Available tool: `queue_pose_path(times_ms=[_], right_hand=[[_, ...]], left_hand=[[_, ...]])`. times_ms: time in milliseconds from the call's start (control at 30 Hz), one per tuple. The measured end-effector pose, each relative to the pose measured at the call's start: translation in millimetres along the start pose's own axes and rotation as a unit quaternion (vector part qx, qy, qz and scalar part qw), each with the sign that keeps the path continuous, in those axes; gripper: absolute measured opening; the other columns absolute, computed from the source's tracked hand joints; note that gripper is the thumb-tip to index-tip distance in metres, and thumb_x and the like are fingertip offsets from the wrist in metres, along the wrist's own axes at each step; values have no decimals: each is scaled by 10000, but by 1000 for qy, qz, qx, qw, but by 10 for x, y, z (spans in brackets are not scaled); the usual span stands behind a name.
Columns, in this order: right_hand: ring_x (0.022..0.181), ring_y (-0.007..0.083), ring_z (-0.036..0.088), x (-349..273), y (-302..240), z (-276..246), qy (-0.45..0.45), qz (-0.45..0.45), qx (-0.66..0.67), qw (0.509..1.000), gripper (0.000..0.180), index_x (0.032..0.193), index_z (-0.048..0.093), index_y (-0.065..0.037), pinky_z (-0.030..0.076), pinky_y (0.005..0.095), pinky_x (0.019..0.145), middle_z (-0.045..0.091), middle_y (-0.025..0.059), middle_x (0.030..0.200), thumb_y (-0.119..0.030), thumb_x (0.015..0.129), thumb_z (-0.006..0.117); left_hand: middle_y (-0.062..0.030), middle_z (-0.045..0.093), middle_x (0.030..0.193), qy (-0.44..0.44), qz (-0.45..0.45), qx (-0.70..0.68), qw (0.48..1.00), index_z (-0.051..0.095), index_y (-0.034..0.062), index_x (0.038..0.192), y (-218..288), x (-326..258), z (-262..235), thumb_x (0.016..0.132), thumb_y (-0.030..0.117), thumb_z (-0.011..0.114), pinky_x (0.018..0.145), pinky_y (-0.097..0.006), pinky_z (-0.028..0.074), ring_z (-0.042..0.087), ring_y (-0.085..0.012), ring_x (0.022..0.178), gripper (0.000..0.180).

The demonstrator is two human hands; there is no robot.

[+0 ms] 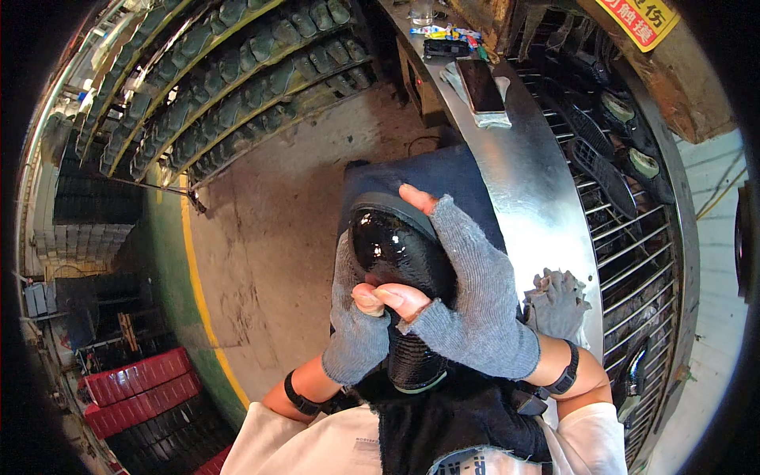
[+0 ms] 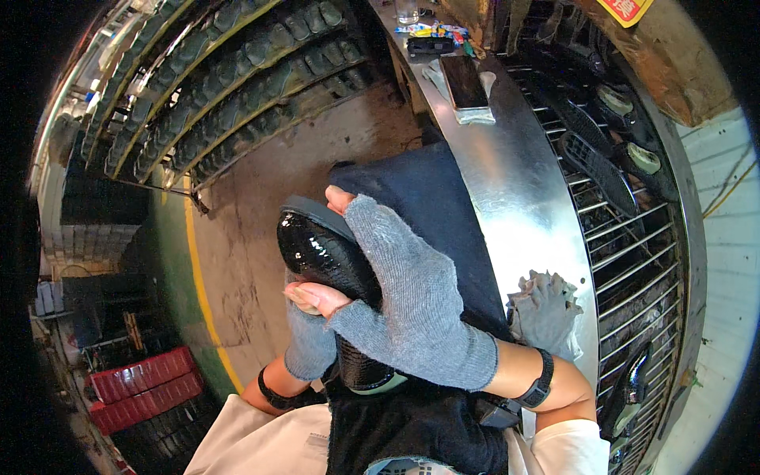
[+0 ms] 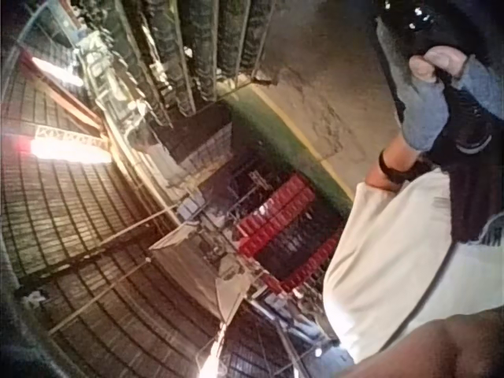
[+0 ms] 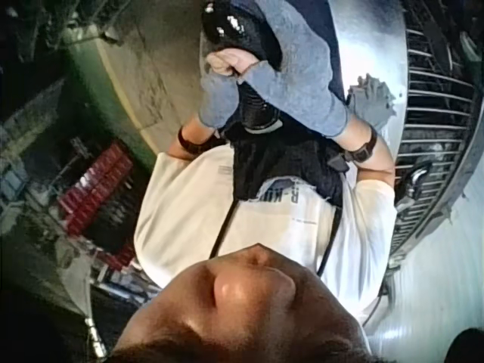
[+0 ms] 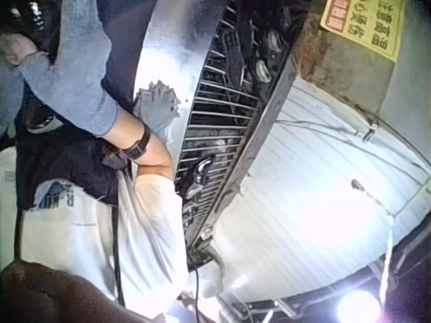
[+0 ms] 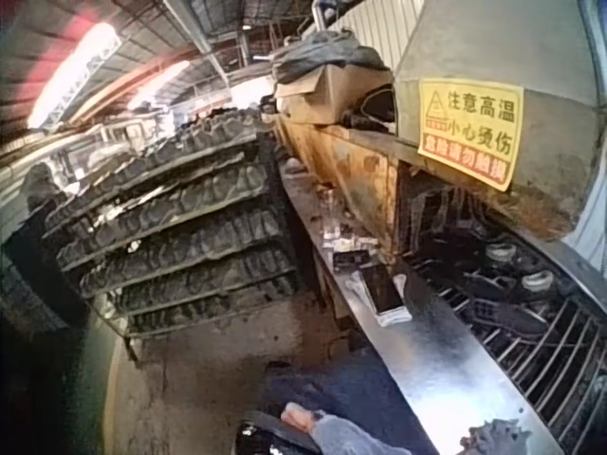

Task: Inspecting finished shoes and placing them onto a conveyor belt in a factory setting.

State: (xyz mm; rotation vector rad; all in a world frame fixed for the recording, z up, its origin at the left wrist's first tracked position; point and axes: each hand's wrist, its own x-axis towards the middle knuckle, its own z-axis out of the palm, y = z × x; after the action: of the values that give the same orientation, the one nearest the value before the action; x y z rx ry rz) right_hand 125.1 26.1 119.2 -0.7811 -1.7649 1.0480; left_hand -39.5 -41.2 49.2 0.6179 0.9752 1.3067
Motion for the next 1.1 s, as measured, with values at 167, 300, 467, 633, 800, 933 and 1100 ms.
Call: queue_pose_path(times_ms=[167,300,467,633,800,933,1100], right_hand=[[1250,264,674,220,-45,-135,-17,53,121,991,772,1560,500,-4,502,352,1080,669,204,1407,-238,895,815],[1257,279,671,331,-50,-235,-56,28,29,998,700,1522,542,-19,512,361,1068,674,201,1360,-247,910,794],[1229,241,658,-387,720,1,19,216,214,952,729,1593,401,-3,523,374,1062,638,157,1400,-359,1023,684],[1204,278,705,-232,665,-98,-35,357,538,762,669,1523,488,-15,597,420,1054,659,179,1397,-474,1055,624],[1125,317,737,-203,800,-121,-71,367,639,673,650,1444,532,46,612,429,1050,691,212,1308,-431,1021,657],[1081,286,746,-378,982,-135,-44,408,600,686,584,1377,545,48,634,401,996,704,201,1239,-397,1014,650],[1216,322,698,-525,903,-181,-36,435,606,665,704,1517,477,28,586,443,1078,656,206,1384,-523,1078,502]], left_hand=[[-156,466,1591,-21,71,52,996,326,74,1636,102,45,126,929,587,779,1201,-439,444,511,-296,1440,984],[-154,541,1505,6,105,153,983,372,29,1586,174,73,184,964,554,749,1147,-398,475,576,-271,1347,897],[-193,634,1424,56,139,377,914,501,-73,1504,500,88,275,1030,551,657,1166,-412,431,590,-280,1348,799],[-169,571,1547,-76,211,161,961,491,-74,1547,631,568,163,1067,738,345,1271,-391,277,494,-263,1467,954],[-152,656,1304,-295,170,163,926,642,-55,1317,867,1193,272,1075,664,434,1116,-351,443,609,-220,1227,787],[-97,692,1038,-191,142,211,948,701,1,994,610,1197,318,1119,559,461,1022,-336,479,630,-186,1014,620],[-70,686,1044,-136,107,148,974,697,18,1026,464,1170,187,1142,493,455,997,-313,485,628,-156,1009,546]])
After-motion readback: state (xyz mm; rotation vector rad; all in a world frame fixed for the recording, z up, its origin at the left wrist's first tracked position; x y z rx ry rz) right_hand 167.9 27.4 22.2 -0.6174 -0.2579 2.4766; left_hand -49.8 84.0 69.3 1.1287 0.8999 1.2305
